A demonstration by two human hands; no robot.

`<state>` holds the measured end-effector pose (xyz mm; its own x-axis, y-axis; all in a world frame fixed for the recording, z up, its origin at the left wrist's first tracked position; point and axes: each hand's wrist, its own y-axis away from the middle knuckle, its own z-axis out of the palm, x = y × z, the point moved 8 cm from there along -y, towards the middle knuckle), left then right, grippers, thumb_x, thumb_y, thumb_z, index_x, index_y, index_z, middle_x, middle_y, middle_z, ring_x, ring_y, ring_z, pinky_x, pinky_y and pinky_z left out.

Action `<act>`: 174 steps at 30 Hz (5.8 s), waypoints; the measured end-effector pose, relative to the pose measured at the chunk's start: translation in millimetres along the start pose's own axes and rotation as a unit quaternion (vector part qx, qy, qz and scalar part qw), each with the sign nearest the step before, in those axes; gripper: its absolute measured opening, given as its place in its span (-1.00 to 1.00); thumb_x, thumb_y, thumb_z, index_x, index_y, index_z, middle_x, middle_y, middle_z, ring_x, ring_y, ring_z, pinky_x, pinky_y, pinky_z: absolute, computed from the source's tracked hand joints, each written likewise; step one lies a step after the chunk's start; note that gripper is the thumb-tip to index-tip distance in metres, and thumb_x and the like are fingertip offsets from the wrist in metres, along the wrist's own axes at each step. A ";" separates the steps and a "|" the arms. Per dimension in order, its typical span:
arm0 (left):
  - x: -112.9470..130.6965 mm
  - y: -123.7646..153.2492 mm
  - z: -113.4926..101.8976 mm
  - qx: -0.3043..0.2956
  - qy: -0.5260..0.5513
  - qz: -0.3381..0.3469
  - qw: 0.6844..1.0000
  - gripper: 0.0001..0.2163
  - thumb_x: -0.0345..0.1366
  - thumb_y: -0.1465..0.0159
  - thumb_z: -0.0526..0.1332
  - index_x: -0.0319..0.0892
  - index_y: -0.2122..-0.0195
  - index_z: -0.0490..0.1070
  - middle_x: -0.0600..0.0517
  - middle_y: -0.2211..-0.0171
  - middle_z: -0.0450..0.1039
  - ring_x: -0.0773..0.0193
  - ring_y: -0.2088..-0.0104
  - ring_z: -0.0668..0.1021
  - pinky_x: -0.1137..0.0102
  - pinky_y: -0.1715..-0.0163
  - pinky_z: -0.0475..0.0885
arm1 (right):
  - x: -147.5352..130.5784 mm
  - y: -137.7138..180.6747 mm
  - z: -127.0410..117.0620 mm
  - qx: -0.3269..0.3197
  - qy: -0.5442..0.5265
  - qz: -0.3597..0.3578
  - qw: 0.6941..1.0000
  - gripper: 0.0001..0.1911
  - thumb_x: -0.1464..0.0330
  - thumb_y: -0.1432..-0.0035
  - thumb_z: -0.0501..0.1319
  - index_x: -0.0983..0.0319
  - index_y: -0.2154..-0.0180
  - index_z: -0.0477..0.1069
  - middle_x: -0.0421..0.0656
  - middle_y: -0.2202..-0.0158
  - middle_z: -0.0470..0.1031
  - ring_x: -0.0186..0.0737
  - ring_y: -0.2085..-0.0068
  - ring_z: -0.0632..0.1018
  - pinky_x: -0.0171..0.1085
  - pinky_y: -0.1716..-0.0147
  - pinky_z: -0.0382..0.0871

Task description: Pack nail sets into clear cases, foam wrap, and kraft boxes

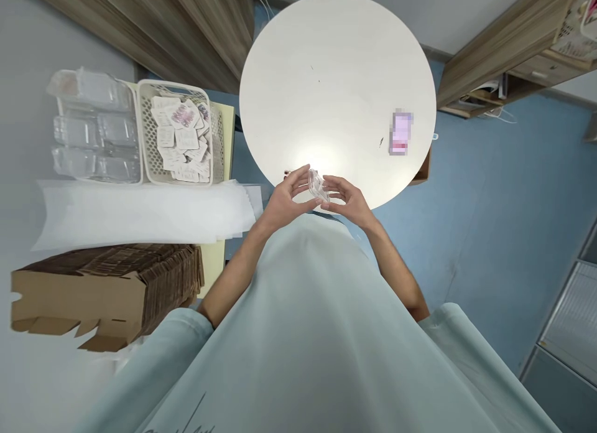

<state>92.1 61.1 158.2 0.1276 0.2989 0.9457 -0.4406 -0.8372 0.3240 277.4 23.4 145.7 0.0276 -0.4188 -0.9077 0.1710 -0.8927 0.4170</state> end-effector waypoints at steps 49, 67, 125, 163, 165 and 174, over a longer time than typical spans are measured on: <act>-18.0 40.4 -70.0 -0.073 0.090 -0.047 0.992 -0.06 0.07 -0.07 0.74 0.05 -0.47 0.52 -0.23 -0.40 0.52 -0.15 -0.22 0.71 -0.11 -0.25 0.72 | -25.6 -46.7 44.1 0.040 0.033 -0.007 0.999 -0.35 -0.34 -0.25 0.44 0.09 0.20 0.47 -0.19 0.28 0.63 -0.18 0.21 0.68 -0.21 0.24 0.68; -33.1 36.7 -81.6 0.037 0.084 -0.072 0.993 -0.22 0.19 -0.36 0.52 -0.04 -0.50 0.44 -0.28 -0.41 0.59 -0.21 -0.33 0.70 -0.12 -0.28 0.69 | -10.6 -69.1 60.5 -0.010 0.019 0.031 0.999 -0.30 -0.39 -0.25 0.41 0.11 0.11 0.56 -0.15 0.19 0.72 -0.20 0.22 0.73 -0.26 0.28 0.65; -48.1 27.3 -73.5 0.052 0.246 -0.128 0.959 -0.37 -0.09 -0.38 0.57 -0.05 -0.43 0.52 -0.21 -0.33 0.67 -0.19 -0.40 0.65 -0.14 -0.50 0.50 | -46.4 -16.3 26.5 0.137 0.165 -0.103 0.971 -0.38 -0.35 -0.41 0.30 0.01 -0.07 0.53 -0.17 0.00 0.63 -0.26 0.27 0.65 -0.25 0.32 0.62; -40.0 37.8 -67.4 0.068 0.277 -0.115 0.951 -0.43 -0.10 -0.41 0.54 -0.04 -0.41 0.56 -0.15 -0.32 0.69 -0.18 -0.41 0.64 -0.04 -0.41 0.60 | -43.2 -7.7 62.7 0.068 0.327 -0.141 0.932 -0.45 -0.24 -0.59 0.15 0.01 -0.09 0.65 -0.03 -0.09 0.56 -0.09 0.08 0.65 -0.15 0.17 0.63; -38.8 39.1 -67.8 0.067 0.277 -0.117 0.951 -0.43 -0.09 -0.40 0.55 -0.05 -0.40 0.56 -0.16 -0.31 0.69 -0.20 -0.41 0.64 -0.06 -0.41 0.61 | -45.2 -11.9 51.8 0.115 0.275 -0.134 0.945 -0.41 -0.27 -0.56 0.16 0.03 -0.07 0.66 -0.05 -0.04 0.58 -0.10 0.08 0.65 -0.14 0.15 0.64; -36.8 49.5 -63.8 0.035 0.272 -0.135 0.952 -0.37 -0.04 -0.38 0.58 -0.09 -0.41 0.56 -0.23 -0.32 0.67 -0.23 -0.35 0.69 -0.11 -0.36 0.64 | -21.3 -56.8 26.0 0.151 0.104 -0.046 0.982 -0.24 -0.43 -0.37 0.23 0.14 0.14 0.63 -0.15 0.22 0.59 -0.22 0.27 0.62 -0.25 0.38 0.51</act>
<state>8.9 37.9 137.9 -0.2595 0.6839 0.6819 -0.3944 -0.7196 0.5715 241.5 78.7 142.5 0.2320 -0.3186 -0.9190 -0.1173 -0.9471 0.2987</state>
